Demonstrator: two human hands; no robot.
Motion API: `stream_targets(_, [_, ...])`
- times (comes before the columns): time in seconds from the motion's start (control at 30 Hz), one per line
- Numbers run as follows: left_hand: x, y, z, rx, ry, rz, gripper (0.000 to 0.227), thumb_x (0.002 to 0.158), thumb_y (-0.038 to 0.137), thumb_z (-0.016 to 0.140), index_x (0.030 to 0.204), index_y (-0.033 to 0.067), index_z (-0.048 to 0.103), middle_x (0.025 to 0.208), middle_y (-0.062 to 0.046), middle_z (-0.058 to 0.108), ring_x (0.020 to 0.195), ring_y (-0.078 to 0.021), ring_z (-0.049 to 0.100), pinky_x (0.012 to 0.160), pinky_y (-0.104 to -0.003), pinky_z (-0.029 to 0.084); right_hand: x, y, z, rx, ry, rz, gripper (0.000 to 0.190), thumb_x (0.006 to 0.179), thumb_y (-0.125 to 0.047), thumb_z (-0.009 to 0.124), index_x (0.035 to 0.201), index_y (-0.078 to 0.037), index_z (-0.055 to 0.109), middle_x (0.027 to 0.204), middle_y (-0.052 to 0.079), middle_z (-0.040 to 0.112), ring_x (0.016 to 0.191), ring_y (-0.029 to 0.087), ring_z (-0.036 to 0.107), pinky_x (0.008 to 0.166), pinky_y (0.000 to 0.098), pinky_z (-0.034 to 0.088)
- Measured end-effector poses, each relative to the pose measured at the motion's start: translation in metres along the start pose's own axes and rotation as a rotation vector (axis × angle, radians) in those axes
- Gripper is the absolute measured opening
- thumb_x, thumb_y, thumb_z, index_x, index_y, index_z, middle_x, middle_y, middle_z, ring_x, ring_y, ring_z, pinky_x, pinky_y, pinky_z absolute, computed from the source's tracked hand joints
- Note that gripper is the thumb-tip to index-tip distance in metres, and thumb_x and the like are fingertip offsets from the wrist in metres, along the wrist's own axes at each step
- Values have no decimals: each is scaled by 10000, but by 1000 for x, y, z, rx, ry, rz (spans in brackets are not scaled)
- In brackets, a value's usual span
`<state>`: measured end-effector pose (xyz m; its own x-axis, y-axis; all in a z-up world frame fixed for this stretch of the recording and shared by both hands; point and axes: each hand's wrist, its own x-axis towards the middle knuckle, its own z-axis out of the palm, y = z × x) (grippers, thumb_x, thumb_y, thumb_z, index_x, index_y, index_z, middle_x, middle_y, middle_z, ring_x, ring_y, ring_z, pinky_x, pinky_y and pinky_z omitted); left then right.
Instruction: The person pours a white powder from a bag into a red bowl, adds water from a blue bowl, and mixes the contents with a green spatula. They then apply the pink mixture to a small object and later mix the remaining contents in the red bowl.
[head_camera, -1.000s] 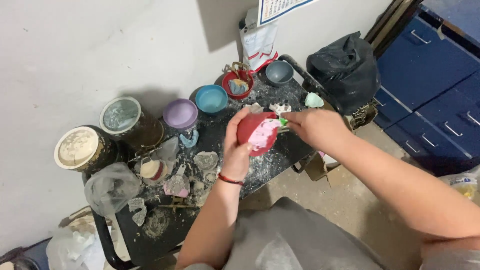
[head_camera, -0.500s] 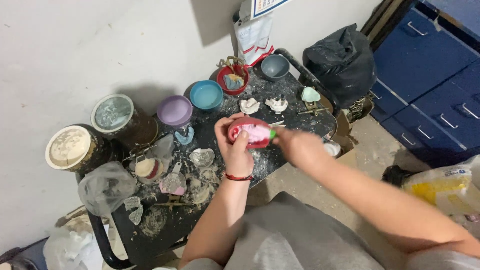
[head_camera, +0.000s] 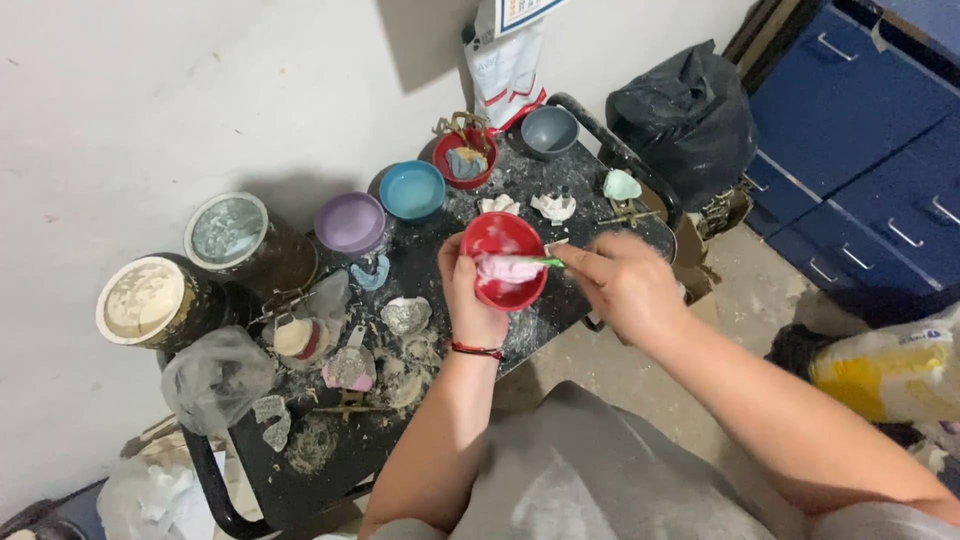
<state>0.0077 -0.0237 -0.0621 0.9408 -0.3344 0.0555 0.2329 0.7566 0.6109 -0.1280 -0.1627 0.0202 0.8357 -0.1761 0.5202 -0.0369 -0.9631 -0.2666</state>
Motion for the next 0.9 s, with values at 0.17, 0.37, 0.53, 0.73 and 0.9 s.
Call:
stream_targets(0.17, [-21, 35, 44, -186, 160, -388, 389, 846, 541, 747, 1074, 228, 707, 1019, -49, 781, 939, -235, 756, 822, -410, 648, -24, 44, 41, -22, 185, -264, 460, 967, -41, 600, 1355, -243, 743, 1100, 136, 639, 975, 350, 614, 793, 428, 510])
stream_targets(0.37, [-9, 55, 32, -185, 300, -512, 508, 789, 553, 755, 1134, 185, 689, 1092, -101, 757, 993, -295, 722, 887, -496, 610, -72, 92, 46, -37, 178, -171, 432, 976, -56, 596, 1312, -265, 771, 1096, 123, 669, 974, 330, 633, 822, 424, 514])
stream_targets(0.53, [4, 25, -7, -48, 193, -265, 305, 910, 364, 746, 1163, 219, 660, 1152, -117, 749, 1052, -294, 728, 902, -492, 615, -64, 74, 21, 353, 54, 168, 398, 932, -86, 741, 1319, -176, 771, 1001, 84, 752, 860, 256, 703, 797, 388, 563])
stream_targets(0.73, [7, 9, -1, -31, 106, -381, 202, 953, 327, 713, 1093, 217, 618, 1106, -103, 762, 1027, -267, 733, 877, -466, 626, -33, 51, 41, 1088, -281, 679, 219, 1006, -223, 692, 977, -35, 801, 498, 64, 578, 447, 107, 421, 411, 248, 326])
stream_targets(0.9, [-1, 25, -9, -26, 86, -304, 293, 944, 295, 713, 1197, 200, 600, 1146, -130, 730, 1034, -283, 714, 902, -448, 609, -55, 65, 18, 889, -384, 749, 167, 926, -95, 736, 961, 43, 824, 557, 139, 633, 507, 172, 536, 484, 331, 450])
